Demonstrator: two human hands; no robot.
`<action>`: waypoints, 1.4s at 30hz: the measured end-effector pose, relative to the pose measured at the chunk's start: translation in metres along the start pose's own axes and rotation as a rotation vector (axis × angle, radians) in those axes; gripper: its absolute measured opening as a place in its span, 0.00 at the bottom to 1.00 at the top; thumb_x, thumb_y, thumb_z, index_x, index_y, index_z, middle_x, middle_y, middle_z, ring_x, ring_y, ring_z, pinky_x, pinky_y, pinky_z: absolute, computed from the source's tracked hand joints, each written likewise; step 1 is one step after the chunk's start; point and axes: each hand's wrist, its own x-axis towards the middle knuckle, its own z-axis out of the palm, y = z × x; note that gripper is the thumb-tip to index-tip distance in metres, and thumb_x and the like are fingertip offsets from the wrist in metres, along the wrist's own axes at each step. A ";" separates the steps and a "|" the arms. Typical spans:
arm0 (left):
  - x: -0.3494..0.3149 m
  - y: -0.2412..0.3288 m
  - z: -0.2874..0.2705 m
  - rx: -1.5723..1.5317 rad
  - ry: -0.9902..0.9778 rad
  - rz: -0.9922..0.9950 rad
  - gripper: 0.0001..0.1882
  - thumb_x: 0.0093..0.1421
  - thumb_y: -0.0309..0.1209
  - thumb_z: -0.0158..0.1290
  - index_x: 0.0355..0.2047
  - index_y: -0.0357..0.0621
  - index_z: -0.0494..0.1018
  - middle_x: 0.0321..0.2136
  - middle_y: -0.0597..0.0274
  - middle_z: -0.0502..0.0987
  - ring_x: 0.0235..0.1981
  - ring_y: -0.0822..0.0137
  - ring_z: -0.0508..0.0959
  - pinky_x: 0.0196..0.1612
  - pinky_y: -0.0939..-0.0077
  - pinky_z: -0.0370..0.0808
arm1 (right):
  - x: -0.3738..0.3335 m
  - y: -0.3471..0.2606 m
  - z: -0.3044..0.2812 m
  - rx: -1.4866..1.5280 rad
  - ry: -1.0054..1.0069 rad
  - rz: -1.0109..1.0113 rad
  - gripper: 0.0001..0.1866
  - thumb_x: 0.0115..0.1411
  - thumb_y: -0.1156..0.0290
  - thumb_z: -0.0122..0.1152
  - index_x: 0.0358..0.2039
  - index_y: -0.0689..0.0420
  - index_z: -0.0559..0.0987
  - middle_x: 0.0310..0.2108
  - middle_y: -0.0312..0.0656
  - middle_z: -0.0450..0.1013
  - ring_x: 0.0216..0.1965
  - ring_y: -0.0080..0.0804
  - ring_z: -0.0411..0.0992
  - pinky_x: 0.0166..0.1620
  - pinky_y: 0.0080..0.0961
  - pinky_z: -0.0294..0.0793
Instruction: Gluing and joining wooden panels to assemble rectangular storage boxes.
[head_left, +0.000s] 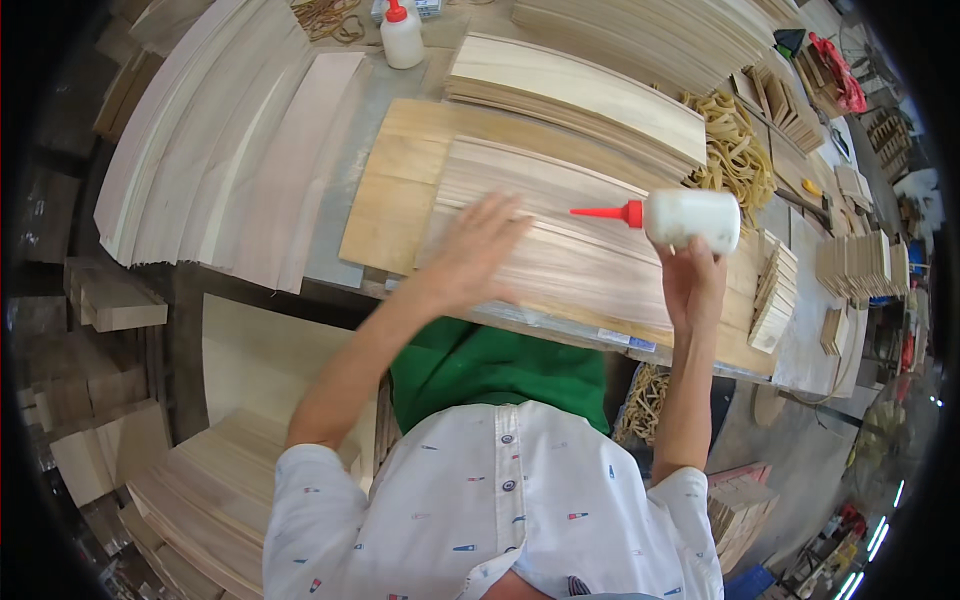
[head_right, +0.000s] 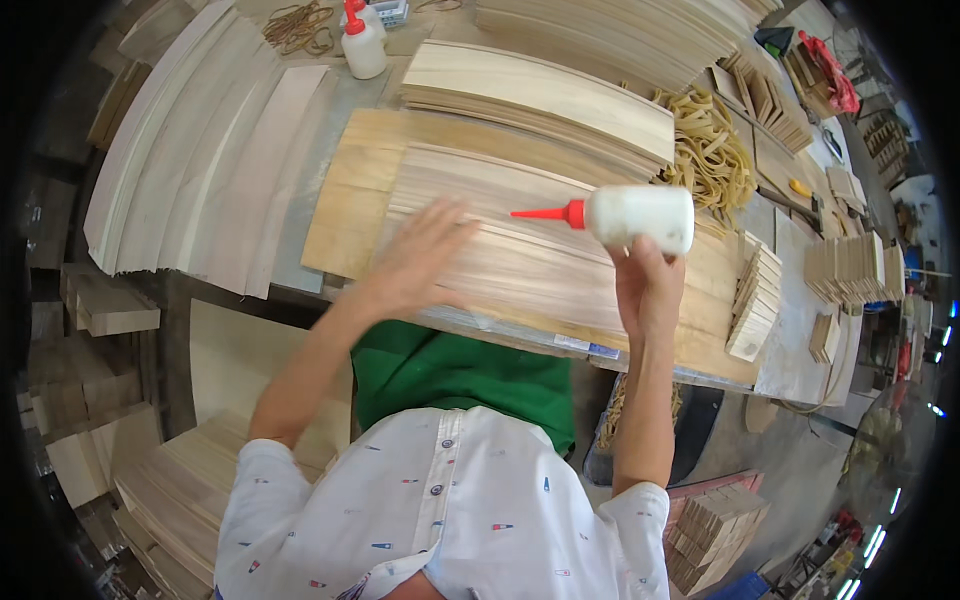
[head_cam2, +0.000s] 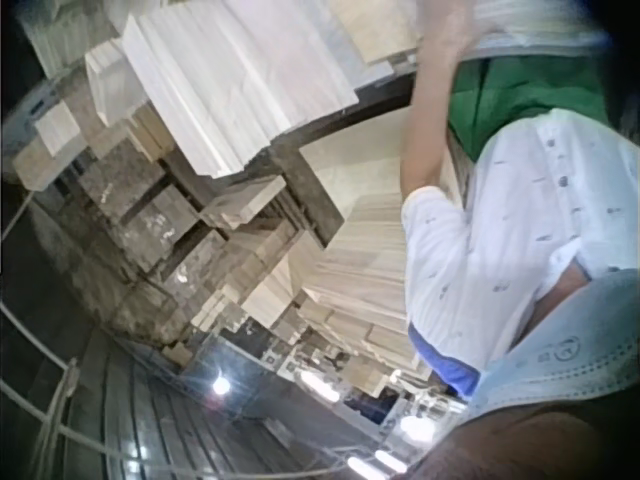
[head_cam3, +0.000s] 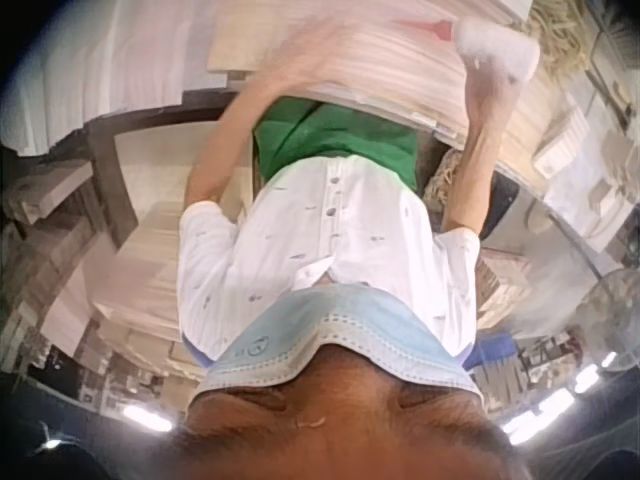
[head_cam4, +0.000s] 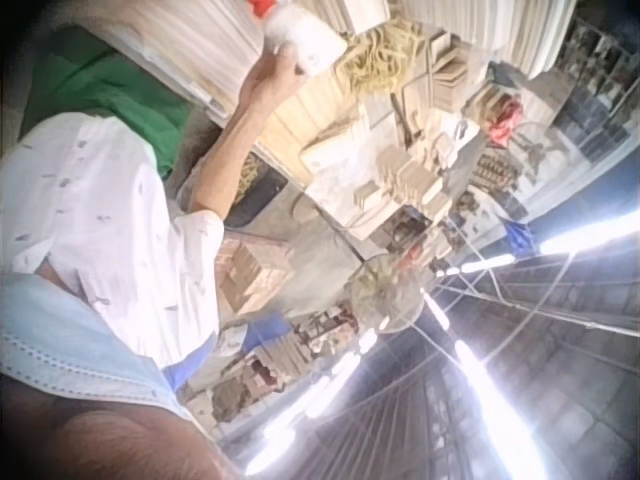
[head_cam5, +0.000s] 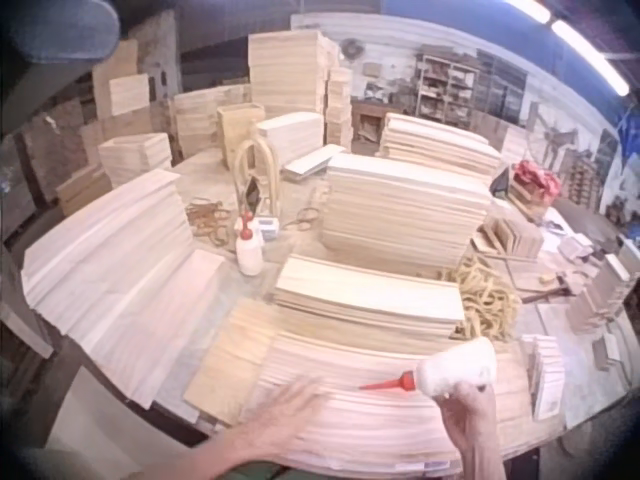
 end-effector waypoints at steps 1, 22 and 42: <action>-0.005 -0.013 -0.003 0.071 -0.014 -0.013 0.54 0.40 0.45 0.69 0.65 0.41 0.56 0.68 0.45 0.49 0.70 0.47 0.45 0.69 0.55 0.48 | 0.010 -0.001 -0.002 -0.020 0.004 0.009 0.29 0.57 0.70 0.64 0.58 0.58 0.65 0.52 0.42 0.70 0.55 0.36 0.70 0.58 0.43 0.71; -0.007 -0.043 -0.011 -0.039 0.000 -0.072 0.57 0.32 0.51 0.70 0.63 0.48 0.60 0.67 0.55 0.54 0.69 0.51 0.49 0.66 0.53 0.52 | 0.118 0.108 0.103 -0.150 -0.127 0.099 0.36 0.51 0.71 0.72 0.57 0.60 0.63 0.49 0.44 0.69 0.50 0.34 0.70 0.51 0.33 0.75; -0.004 -0.036 -0.017 -0.069 -0.034 -0.118 0.57 0.30 0.47 0.71 0.63 0.49 0.60 0.67 0.58 0.53 0.69 0.52 0.48 0.68 0.54 0.51 | 0.111 0.104 0.113 -0.287 -0.189 0.029 0.35 0.49 0.73 0.73 0.55 0.61 0.65 0.48 0.44 0.71 0.49 0.32 0.71 0.49 0.31 0.76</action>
